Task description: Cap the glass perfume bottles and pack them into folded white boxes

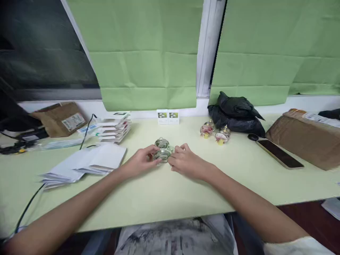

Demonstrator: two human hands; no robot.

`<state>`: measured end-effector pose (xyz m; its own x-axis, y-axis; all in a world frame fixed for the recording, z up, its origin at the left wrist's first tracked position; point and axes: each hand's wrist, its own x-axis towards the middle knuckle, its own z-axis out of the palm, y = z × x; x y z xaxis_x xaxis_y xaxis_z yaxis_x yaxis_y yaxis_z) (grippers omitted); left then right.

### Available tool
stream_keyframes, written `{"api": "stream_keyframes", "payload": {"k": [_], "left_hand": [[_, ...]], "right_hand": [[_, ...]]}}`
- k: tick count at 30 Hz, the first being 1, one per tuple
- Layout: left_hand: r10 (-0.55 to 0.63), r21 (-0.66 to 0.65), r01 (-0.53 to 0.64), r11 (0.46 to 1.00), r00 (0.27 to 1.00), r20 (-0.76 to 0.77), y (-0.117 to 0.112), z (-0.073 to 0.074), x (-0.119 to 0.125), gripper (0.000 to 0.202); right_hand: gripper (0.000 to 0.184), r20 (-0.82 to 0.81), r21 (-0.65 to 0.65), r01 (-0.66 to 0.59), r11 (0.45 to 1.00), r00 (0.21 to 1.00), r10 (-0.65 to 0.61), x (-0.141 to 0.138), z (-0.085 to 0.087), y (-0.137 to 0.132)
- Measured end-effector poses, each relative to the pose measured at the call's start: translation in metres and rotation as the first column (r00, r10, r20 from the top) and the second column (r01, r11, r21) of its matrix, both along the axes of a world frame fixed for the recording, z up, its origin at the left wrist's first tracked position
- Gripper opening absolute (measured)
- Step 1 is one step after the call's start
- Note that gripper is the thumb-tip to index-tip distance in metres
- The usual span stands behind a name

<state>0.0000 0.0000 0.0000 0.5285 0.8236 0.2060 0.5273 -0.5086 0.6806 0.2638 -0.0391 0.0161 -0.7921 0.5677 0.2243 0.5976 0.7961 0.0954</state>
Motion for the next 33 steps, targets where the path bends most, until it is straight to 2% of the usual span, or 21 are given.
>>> {"api": "stream_keyframes", "payload": {"k": [5,10,13,15,20,23,25,26,28,31,33], "left_hand": [[-0.003,0.006,0.003,1.0,0.999,-0.036,-0.002,0.003,-0.001,0.042],[-0.021,0.056,0.027,0.998,0.993,-0.116,-0.002,0.013,-0.004,0.041],[-0.035,0.066,0.047,0.997,0.985,-0.169,-0.002,0.016,-0.006,0.032],[-0.036,0.051,0.045,0.998,0.985,-0.171,-0.002,0.016,-0.006,0.033],[-0.041,0.023,0.043,0.999,0.995,-0.087,-0.004,0.011,-0.002,0.031],[-0.038,0.033,0.036,0.999,0.999,0.035,-0.006,0.01,0.002,0.029],[-0.026,0.047,0.02,0.999,0.989,0.146,-0.007,0.009,0.004,0.042],[-0.017,0.055,0.006,0.998,0.982,0.188,-0.007,0.009,0.004,0.048],[0.003,0.072,-0.019,0.997,0.976,0.216,-0.006,0.008,0.004,0.045],[0.031,0.086,-0.047,0.995,0.982,0.184,-0.005,0.006,0.004,0.031],[0.04,0.084,-0.053,0.995,0.987,0.156,-0.003,0.004,0.003,0.028]], "right_hand": [[0.013,-0.082,-0.107,-0.013,0.994,0.997,0.004,0.001,0.005,0.004],[0.021,-0.262,-0.205,0.001,0.979,0.963,-0.056,0.009,0.02,0.009],[0.027,-0.362,-0.202,0.047,0.978,0.924,-0.119,0.007,0.018,0.014],[0.035,-0.389,-0.223,0.049,0.974,0.911,-0.135,0.001,0.013,0.018],[0.034,-0.403,-0.269,0.041,0.962,0.903,-0.151,-0.012,0.001,0.024],[0.033,-0.488,-0.253,0.01,0.968,0.862,-0.136,-0.008,0.007,0.025],[0.032,-0.558,-0.205,0.018,0.979,0.819,-0.132,0.003,0.015,0.028],[0.032,-0.586,-0.166,0.062,0.984,0.797,-0.149,0.012,0.019,0.031],[0.033,-0.614,-0.092,0.232,0.968,0.752,-0.239,0.033,0.025,0.04],[0.033,-0.584,-0.018,0.488,0.872,0.703,-0.405,0.07,0.025,0.057],[0.029,-0.499,-0.004,0.583,0.812,0.703,-0.507,0.092,0.018,0.069]]}}
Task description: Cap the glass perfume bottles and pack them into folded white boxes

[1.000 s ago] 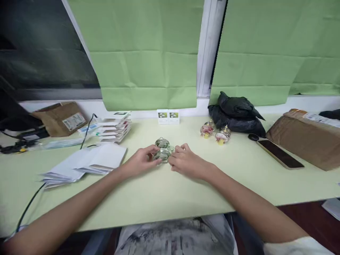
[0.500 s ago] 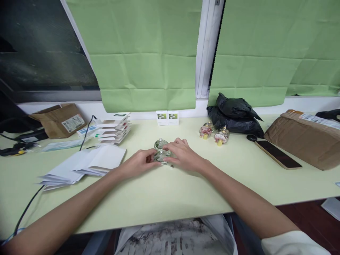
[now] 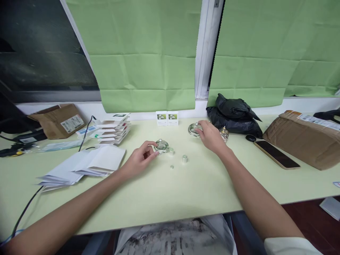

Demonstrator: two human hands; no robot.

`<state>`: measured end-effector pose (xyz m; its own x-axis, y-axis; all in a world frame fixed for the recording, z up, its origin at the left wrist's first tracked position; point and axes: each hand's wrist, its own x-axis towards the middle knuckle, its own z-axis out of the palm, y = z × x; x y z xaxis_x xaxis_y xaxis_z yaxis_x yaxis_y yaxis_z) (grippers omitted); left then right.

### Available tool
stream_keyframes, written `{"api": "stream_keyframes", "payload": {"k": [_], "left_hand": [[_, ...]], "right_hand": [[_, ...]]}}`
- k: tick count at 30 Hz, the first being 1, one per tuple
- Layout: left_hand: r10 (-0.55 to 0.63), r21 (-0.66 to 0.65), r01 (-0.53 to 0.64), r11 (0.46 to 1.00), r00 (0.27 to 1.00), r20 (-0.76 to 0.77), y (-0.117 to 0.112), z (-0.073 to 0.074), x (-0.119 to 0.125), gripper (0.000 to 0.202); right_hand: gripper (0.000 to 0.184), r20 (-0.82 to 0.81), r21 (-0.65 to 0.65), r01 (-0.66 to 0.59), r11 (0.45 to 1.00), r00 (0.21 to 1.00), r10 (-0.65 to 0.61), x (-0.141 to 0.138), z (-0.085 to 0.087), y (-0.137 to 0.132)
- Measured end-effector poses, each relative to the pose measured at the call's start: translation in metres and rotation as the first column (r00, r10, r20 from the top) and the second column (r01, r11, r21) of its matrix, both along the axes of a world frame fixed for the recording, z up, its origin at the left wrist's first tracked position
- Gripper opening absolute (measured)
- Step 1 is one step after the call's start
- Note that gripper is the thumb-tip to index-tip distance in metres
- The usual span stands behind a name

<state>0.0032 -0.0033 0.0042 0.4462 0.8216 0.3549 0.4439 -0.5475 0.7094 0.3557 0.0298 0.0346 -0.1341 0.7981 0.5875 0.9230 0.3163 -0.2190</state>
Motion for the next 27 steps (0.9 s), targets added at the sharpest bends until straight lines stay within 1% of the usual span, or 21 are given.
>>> {"api": "stream_keyframes", "payload": {"k": [2,4,6,8,13,18,27], "left_hand": [[0.004,-0.001,-0.004,1.0,1.0,-0.02,0.001,-0.001,-0.001,0.027],[0.007,0.004,-0.007,1.0,0.999,-0.037,0.002,-0.001,-0.002,0.026],[0.009,0.012,-0.009,1.0,0.999,-0.048,0.003,0.0,-0.003,0.026],[0.01,0.016,-0.01,1.0,0.999,-0.053,0.003,0.0,-0.003,0.027],[0.011,0.013,-0.01,1.0,0.998,-0.065,0.003,0.0,-0.003,0.027],[0.007,0.01,-0.006,1.0,0.996,-0.084,0.003,-0.002,-0.003,0.026],[0.003,0.027,0.0,1.0,0.992,-0.127,0.005,-0.003,-0.004,0.024]], "right_hand": [[0.026,0.08,-0.096,0.095,0.991,0.993,-0.087,0.016,-0.008,0.009],[0.025,0.137,-0.201,0.154,0.968,0.982,-0.128,0.024,-0.015,0.014],[0.027,0.159,-0.268,0.179,0.947,0.977,-0.14,0.028,-0.021,0.018],[0.032,0.151,-0.291,0.176,0.94,0.979,-0.137,0.028,-0.024,0.02],[0.035,0.122,-0.303,0.183,0.935,0.981,-0.153,0.028,-0.029,0.025],[0.034,0.125,-0.236,0.186,0.954,0.979,-0.16,0.028,-0.033,0.027],[0.03,0.142,-0.203,0.244,0.948,0.966,-0.218,0.022,-0.03,0.022]]}}
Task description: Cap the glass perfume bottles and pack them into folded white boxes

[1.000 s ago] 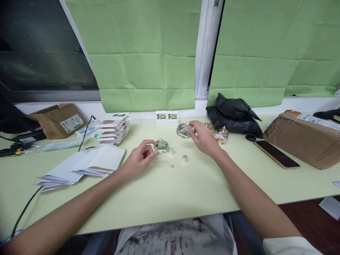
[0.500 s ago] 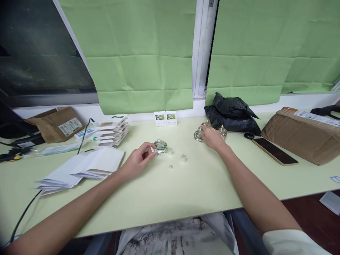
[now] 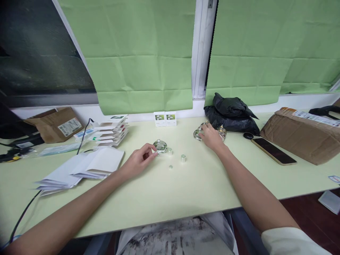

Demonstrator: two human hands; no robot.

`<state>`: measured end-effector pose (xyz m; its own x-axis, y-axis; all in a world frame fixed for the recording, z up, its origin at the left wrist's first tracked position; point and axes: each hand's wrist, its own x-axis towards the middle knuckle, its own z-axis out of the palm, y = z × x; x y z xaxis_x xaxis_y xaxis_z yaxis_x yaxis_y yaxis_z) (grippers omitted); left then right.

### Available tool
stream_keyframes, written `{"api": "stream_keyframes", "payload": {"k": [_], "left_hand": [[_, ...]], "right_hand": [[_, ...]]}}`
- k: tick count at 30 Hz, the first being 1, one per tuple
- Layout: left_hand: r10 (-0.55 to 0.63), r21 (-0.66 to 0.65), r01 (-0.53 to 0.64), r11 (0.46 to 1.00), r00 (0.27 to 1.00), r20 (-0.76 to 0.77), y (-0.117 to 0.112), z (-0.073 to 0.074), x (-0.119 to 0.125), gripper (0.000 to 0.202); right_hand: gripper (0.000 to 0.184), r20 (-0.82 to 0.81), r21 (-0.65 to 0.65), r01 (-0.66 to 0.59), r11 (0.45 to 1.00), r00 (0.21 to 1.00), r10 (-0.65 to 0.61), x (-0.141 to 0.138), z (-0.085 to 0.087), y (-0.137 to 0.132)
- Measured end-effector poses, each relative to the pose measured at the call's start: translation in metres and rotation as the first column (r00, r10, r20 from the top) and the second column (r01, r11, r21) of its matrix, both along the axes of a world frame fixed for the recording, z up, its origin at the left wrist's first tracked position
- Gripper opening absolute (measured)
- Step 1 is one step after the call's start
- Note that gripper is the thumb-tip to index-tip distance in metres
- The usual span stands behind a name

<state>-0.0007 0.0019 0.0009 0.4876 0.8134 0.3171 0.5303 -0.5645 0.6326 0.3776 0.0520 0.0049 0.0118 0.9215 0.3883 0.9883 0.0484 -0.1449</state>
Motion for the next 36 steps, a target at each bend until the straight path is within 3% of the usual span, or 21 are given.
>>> {"api": "stream_keyframes", "payload": {"k": [6,10,13,14,16,19,21,29,36], "left_hand": [[-0.007,0.001,0.007,1.0,1.0,-0.018,0.001,0.0,-0.001,0.024],[0.001,0.004,-0.001,1.0,0.999,-0.036,0.002,0.001,-0.001,0.025],[0.017,0.013,-0.017,1.0,0.999,-0.052,0.002,0.002,-0.001,0.027],[0.024,0.018,-0.023,1.0,0.998,-0.057,0.001,0.002,-0.001,0.027],[0.039,0.03,-0.037,0.999,0.997,-0.065,0.001,0.003,-0.001,0.028],[0.055,0.051,-0.051,0.997,0.996,-0.07,0.002,0.005,-0.002,0.031],[0.063,0.064,-0.058,0.996,0.995,-0.072,0.003,0.005,-0.003,0.032],[0.143,0.139,-0.133,0.981,0.988,-0.062,0.008,0.011,-0.008,0.031],[0.15,0.146,-0.138,0.98,0.986,-0.074,0.007,0.012,-0.007,0.032]], "right_hand": [[0.027,0.01,0.024,0.017,1.0,1.0,-0.017,-0.001,0.0,-0.001],[0.031,-0.015,0.154,0.017,0.988,1.0,-0.014,-0.011,0.011,-0.011],[0.026,-0.112,0.275,-0.178,0.945,0.97,0.216,-0.031,0.024,-0.027],[0.027,-0.149,0.256,-0.295,0.921,0.929,0.339,-0.039,0.027,-0.034],[0.032,-0.233,0.086,-0.517,0.851,0.82,0.522,-0.055,0.031,-0.046],[0.051,-0.319,-0.195,-0.665,0.721,0.738,0.594,-0.072,0.029,-0.058],[0.054,-0.341,-0.283,-0.69,0.666,0.722,0.602,-0.078,0.024,-0.061],[0.026,-0.354,-0.251,-0.792,0.557,0.61,0.709,-0.098,0.007,-0.067],[0.007,-0.357,-0.206,-0.815,0.542,0.578,0.734,-0.106,0.002,-0.073]]}}
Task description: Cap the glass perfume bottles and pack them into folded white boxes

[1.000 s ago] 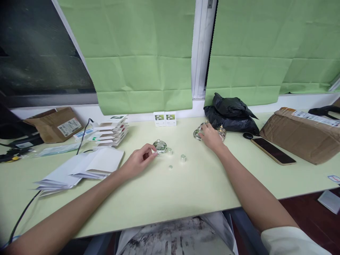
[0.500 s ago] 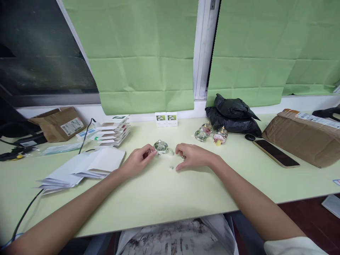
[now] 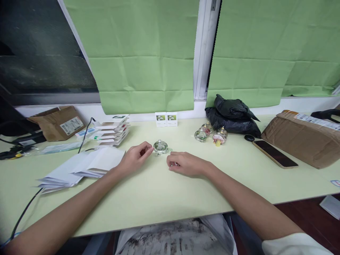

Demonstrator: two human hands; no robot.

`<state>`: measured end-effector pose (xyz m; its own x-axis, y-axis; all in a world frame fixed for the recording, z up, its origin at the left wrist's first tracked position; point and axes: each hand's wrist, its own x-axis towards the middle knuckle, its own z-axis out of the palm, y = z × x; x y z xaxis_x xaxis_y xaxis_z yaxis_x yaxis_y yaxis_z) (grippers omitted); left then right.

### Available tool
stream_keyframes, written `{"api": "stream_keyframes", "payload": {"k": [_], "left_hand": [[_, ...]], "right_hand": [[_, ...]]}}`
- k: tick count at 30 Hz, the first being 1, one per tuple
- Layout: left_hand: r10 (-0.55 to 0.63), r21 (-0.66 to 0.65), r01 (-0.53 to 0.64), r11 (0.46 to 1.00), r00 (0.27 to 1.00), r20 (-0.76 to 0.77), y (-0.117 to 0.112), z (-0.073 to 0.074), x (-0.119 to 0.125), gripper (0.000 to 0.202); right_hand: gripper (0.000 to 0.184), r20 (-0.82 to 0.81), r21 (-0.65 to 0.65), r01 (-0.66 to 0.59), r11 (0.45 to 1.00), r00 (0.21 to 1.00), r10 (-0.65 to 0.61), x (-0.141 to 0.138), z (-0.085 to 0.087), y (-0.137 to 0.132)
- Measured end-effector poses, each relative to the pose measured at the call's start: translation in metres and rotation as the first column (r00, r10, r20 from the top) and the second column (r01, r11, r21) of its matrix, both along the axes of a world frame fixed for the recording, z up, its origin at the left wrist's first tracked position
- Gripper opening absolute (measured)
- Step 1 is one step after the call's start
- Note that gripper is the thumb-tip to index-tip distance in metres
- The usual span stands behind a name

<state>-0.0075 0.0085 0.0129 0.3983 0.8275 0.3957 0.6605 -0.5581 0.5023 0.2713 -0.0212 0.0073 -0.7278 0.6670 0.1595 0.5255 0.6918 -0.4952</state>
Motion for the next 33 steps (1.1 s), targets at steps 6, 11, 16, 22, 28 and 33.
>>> {"api": "stream_keyframes", "payload": {"k": [6,11,16,22,28,33], "left_hand": [[0.008,-0.007,-0.008,1.0,1.0,-0.005,-0.001,0.001,0.0,0.031],[-0.021,-0.036,0.021,0.999,1.0,-0.012,-0.002,0.0,0.001,0.031],[-0.043,-0.04,0.043,0.998,0.999,-0.024,-0.002,-0.002,0.0,0.03],[-0.018,-0.025,0.017,1.0,0.999,-0.039,-0.002,-0.001,0.0,0.031],[-0.033,-0.037,0.03,0.999,0.997,-0.067,-0.003,0.0,0.0,0.032],[-0.041,-0.036,0.039,0.999,0.997,-0.066,-0.003,-0.001,0.0,0.031]], "right_hand": [[0.008,0.106,0.153,0.244,0.958,0.959,-0.261,0.036,-0.002,0.026],[0.015,0.262,0.36,0.486,0.796,0.766,-0.586,0.068,-0.007,0.047],[0.025,0.356,0.493,0.506,0.708,0.626,-0.694,0.069,-0.013,0.054],[0.023,0.354,0.509,0.528,0.68,0.592,-0.724,0.066,-0.011,0.053],[0.026,0.322,0.437,0.548,0.713,0.644,-0.693,0.082,-0.001,0.051],[0.03,0.328,0.317,0.564,0.763,0.689,-0.646,0.099,0.002,0.051]]}}
